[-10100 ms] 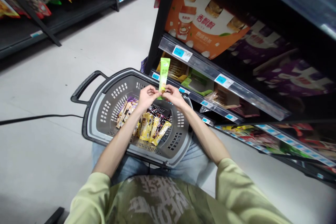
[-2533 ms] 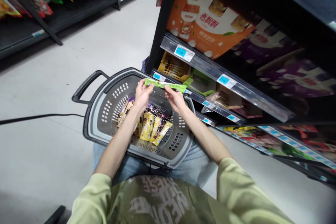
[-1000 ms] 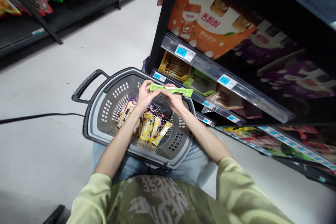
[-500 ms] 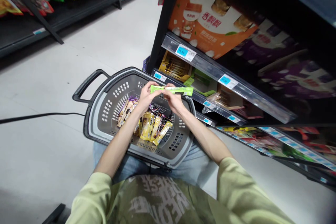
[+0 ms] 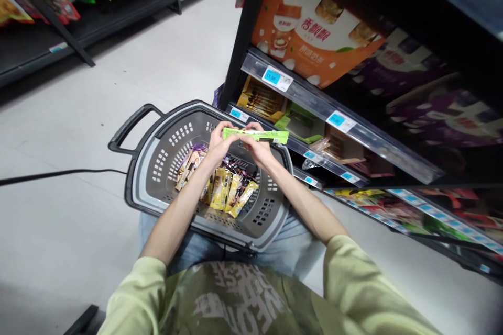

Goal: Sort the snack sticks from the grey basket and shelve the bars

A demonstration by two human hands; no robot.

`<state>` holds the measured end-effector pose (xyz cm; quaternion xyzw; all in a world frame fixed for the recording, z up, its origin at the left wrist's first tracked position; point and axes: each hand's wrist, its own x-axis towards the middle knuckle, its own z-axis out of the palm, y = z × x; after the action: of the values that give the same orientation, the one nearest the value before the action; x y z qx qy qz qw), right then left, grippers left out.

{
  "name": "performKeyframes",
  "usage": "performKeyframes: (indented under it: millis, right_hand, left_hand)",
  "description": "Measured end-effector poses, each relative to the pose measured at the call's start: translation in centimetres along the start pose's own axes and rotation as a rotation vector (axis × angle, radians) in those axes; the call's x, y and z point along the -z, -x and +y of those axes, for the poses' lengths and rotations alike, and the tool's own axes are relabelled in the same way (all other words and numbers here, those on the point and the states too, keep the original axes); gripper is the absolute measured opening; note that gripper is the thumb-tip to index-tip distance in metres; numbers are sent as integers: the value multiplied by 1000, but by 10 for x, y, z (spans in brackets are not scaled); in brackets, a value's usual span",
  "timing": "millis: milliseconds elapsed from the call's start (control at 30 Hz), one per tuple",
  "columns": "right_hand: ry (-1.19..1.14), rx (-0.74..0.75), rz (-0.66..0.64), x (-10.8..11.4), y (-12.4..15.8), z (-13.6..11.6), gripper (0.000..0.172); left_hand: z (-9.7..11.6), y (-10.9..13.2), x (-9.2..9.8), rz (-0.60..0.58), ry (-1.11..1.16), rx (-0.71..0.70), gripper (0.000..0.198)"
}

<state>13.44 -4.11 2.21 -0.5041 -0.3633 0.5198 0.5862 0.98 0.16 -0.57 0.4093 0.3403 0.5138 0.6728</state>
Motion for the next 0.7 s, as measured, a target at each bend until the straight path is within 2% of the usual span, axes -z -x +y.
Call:
performKeyframes:
  millis: [167,500,600,700]
  right_hand:
    - [9,-1,-11,0,0,0,52]
    - [49,83,-76,4,-2,4,41]
    - [139,115,-96,10,-3,3,39]
    - [329,197,-163,17,-5,-5,42]
  left_hand:
    - [1,0,-1,4,-15,3,33]
    - [10,4,-2,-20,-10,49,34]
    - [10,4,-3,-37,19,91,34]
    - [9,4,-5,-56,110,141,34]
